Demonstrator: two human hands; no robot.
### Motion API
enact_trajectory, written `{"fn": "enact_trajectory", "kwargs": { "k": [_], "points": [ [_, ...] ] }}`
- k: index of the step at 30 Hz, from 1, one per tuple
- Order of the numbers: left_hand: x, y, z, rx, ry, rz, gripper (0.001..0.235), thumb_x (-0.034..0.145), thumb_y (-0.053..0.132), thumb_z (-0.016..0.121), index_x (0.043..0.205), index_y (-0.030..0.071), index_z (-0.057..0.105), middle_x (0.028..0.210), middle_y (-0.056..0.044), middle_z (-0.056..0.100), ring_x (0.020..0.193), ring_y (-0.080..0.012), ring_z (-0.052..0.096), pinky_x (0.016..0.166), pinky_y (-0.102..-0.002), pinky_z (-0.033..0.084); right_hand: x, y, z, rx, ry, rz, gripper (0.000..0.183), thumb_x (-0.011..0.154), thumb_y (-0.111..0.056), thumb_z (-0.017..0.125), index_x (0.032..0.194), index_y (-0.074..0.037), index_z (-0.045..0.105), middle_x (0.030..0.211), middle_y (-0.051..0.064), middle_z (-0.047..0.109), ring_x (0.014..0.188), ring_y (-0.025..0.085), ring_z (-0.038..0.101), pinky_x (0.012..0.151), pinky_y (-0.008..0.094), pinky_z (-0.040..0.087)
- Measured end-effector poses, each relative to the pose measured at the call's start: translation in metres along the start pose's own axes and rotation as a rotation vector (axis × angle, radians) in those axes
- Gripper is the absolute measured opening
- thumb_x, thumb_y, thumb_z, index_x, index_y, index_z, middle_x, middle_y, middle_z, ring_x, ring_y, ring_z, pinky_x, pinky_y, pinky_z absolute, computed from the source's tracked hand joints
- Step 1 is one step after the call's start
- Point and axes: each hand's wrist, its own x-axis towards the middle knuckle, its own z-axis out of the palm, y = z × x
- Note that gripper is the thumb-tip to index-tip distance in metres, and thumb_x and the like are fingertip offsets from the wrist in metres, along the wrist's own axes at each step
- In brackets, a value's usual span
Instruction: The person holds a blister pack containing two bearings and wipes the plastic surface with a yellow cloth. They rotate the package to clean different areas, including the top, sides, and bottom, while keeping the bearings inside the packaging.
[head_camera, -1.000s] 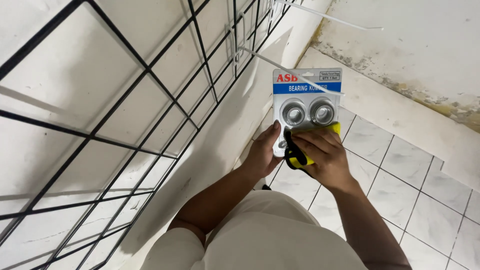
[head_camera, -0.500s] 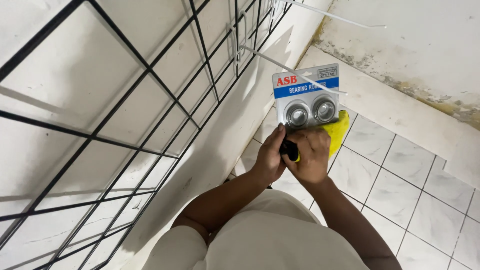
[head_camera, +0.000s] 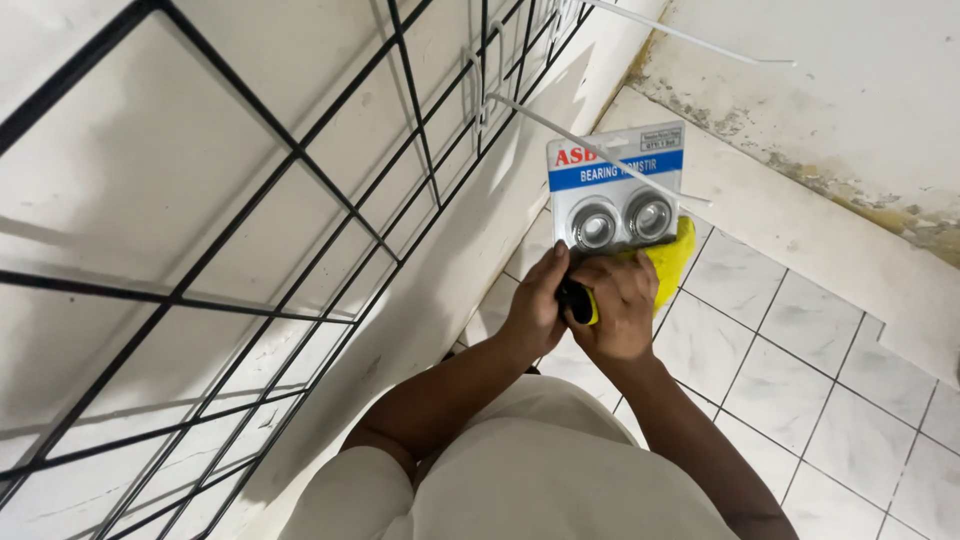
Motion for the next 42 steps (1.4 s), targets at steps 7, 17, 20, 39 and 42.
{"fn": "enact_trajectory", "kwargs": {
  "k": [7, 17, 20, 39, 42],
  "points": [
    [0.010, -0.029, -0.022, 0.016, -0.001, -0.037, 0.027, 0.112, 0.031, 0.047, 0.102, 0.008, 0.056, 0.089, -0.007, 0.069, 0.085, -0.0140, 0.069, 0.082, -0.026, 0.054, -0.007, 0.014, 0.003, -0.025, 0.018, 0.017, 0.024, 0.078, -0.027, 0.077, 0.100, -0.018, 0.069, 0.103, 0.005, 0.064, 0.098, 0.031, 0.061, 0.111, 0.054, 0.039],
    [0.020, -0.049, -0.043, -0.022, -0.021, -0.026, 0.028, 0.112, 0.029, 0.048, 0.110, 0.002, 0.057, 0.101, -0.016, 0.071, 0.096, -0.0233, 0.070, 0.091, -0.037, 0.054, -0.010, 0.025, 0.006, 0.018, 0.046, 0.017, 0.025, 0.085, -0.035, 0.076, 0.103, -0.018, 0.070, 0.105, 0.004, 0.066, 0.099, 0.029, 0.061, 0.112, 0.053, 0.034],
    [0.022, -0.044, -0.046, -0.043, -0.037, -0.021, 0.030, 0.112, 0.029, 0.049, 0.111, 0.000, 0.058, 0.103, -0.020, 0.071, 0.098, -0.0270, 0.071, 0.092, -0.040, 0.054, -0.006, 0.024, 0.003, 0.009, 0.056, -0.017, 0.022, 0.092, -0.037, 0.073, 0.103, -0.019, 0.073, 0.104, 0.003, 0.068, 0.097, 0.027, 0.062, 0.112, 0.051, 0.035],
    [0.025, -0.063, -0.070, -0.039, -0.173, -0.043, 0.044, 0.113, 0.031, 0.048, 0.134, -0.007, 0.055, 0.124, -0.030, 0.065, 0.111, -0.0369, 0.068, 0.100, -0.050, 0.053, 0.005, 0.022, -0.027, 0.032, 0.023, -0.160, 0.012, 0.100, -0.023, 0.069, 0.101, -0.018, 0.079, 0.106, 0.001, 0.072, 0.094, 0.022, 0.065, 0.105, 0.043, 0.037],
    [0.026, -0.075, -0.090, -0.092, -0.116, -0.092, 0.039, 0.113, 0.029, 0.047, 0.126, -0.007, 0.057, 0.118, -0.032, 0.067, 0.107, -0.0379, 0.070, 0.098, -0.049, 0.054, 0.009, 0.025, -0.033, 0.075, -0.018, -0.174, 0.013, 0.101, -0.021, 0.067, 0.104, -0.018, 0.079, 0.109, 0.001, 0.073, 0.097, 0.022, 0.067, 0.102, 0.040, 0.039]
  ]
}}
